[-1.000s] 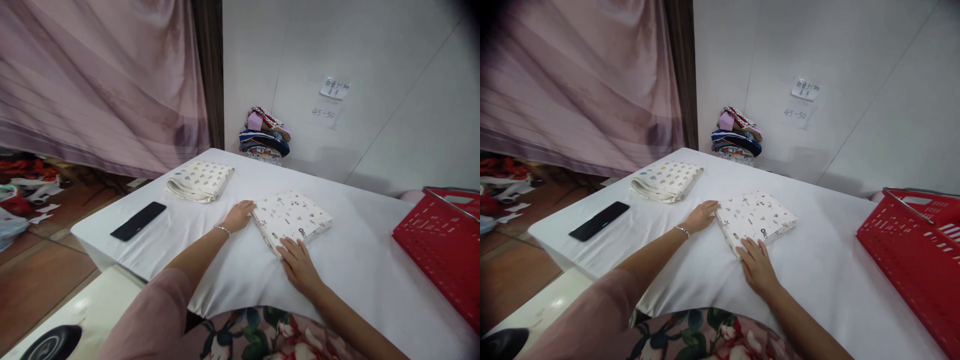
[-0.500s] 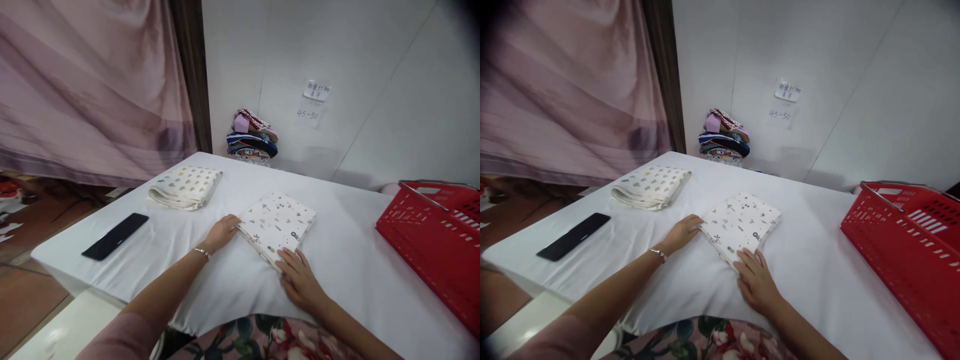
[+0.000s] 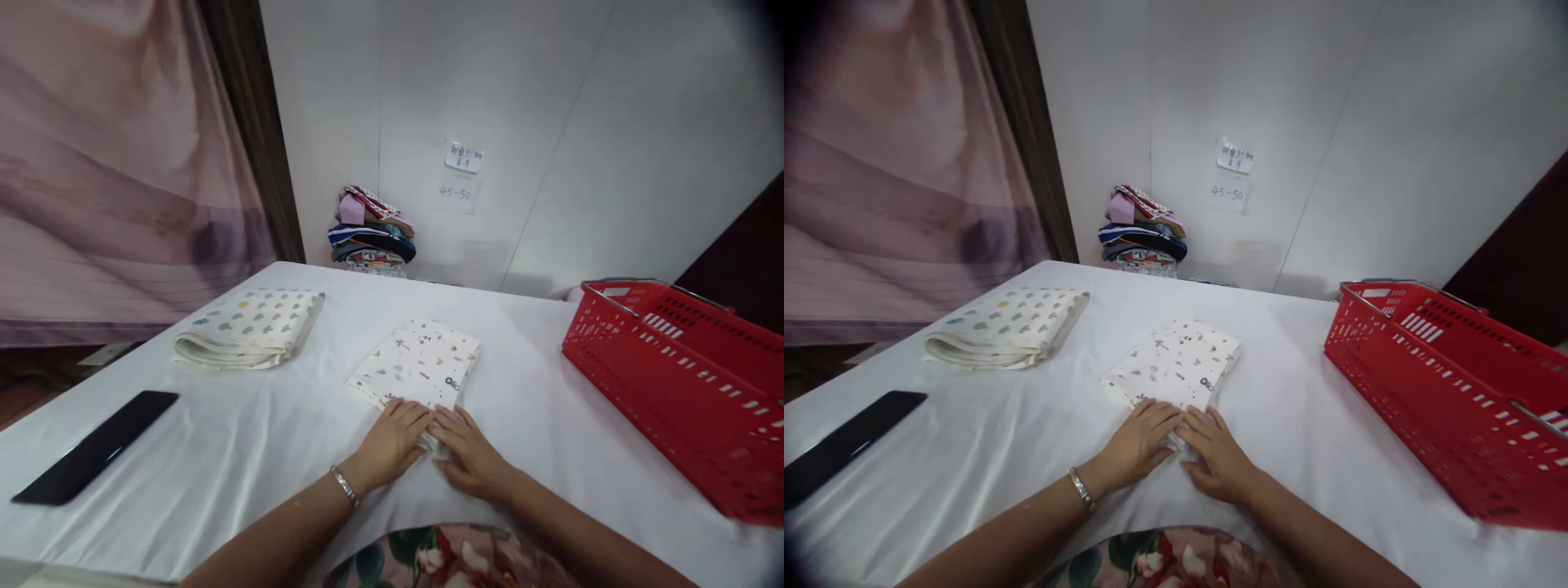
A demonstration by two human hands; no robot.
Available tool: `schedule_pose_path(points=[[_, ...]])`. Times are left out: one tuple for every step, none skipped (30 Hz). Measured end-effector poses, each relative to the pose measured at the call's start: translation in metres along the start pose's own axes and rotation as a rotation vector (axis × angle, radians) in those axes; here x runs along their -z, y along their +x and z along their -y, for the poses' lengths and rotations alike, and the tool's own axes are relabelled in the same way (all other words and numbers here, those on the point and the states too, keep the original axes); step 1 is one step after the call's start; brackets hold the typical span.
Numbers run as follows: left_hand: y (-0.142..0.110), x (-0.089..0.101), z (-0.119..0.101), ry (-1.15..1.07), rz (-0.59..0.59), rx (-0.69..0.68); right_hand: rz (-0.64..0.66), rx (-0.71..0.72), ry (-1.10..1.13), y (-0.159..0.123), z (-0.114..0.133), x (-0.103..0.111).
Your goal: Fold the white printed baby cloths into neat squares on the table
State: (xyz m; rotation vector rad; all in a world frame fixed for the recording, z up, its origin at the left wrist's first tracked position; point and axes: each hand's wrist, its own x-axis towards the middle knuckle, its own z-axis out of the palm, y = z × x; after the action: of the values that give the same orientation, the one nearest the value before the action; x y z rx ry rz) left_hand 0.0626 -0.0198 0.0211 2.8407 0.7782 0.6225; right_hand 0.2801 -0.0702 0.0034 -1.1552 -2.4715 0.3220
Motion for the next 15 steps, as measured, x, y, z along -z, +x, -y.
schedule_pose_path(points=[[0.002,-0.004,-0.002,0.001,-0.005,0.013,-0.002,-0.004,0.042,0.0,-0.005,0.003],[0.003,-0.008,-0.004,0.006,-0.014,0.029,-0.032,-0.016,0.085,0.0,-0.011,0.006],[0.004,-0.011,-0.004,0.013,-0.023,0.044,-0.09,-0.045,0.13,0.001,-0.02,0.009],[0.005,-0.013,-0.005,0.022,-0.031,0.058,-0.176,-0.093,0.174,0.003,-0.031,0.013],[0.005,-0.014,-0.006,0.033,-0.037,0.068,-0.277,-0.165,0.216,0.006,-0.044,0.018],[0.006,-0.015,-0.006,0.045,-0.043,0.077,-0.38,-0.261,0.254,0.011,-0.059,0.024],[0.006,-0.016,-0.008,0.058,-0.047,0.085,-0.463,-0.382,0.285,0.016,-0.075,0.03],[0.007,-0.016,-0.01,0.069,-0.046,0.092,-0.51,-0.512,0.305,0.022,-0.091,0.038],[0.007,-0.016,-0.012,0.079,-0.044,0.096,-0.539,-0.657,0.311,0.028,-0.108,0.045],[0.008,-0.015,-0.014,0.088,-0.04,0.096,-0.531,-0.792,0.318,0.035,-0.123,0.053],[0.008,-0.015,-0.016,0.095,-0.037,0.093,-0.528,-0.859,0.314,0.041,-0.137,0.06],[0.009,-0.016,-0.019,0.099,-0.034,0.087,-0.517,-0.91,0.312,0.048,-0.149,0.066],[0.01,-0.016,-0.021,0.1,-0.03,0.079,-0.497,-0.941,0.312,0.055,-0.16,0.071],[0.011,-0.017,-0.023,0.1,-0.027,0.072,-0.475,-0.958,0.312,0.061,-0.168,0.075],[0.012,-0.019,-0.025,0.098,-0.024,0.067,-0.446,-0.976,0.314,0.067,-0.174,0.077]])
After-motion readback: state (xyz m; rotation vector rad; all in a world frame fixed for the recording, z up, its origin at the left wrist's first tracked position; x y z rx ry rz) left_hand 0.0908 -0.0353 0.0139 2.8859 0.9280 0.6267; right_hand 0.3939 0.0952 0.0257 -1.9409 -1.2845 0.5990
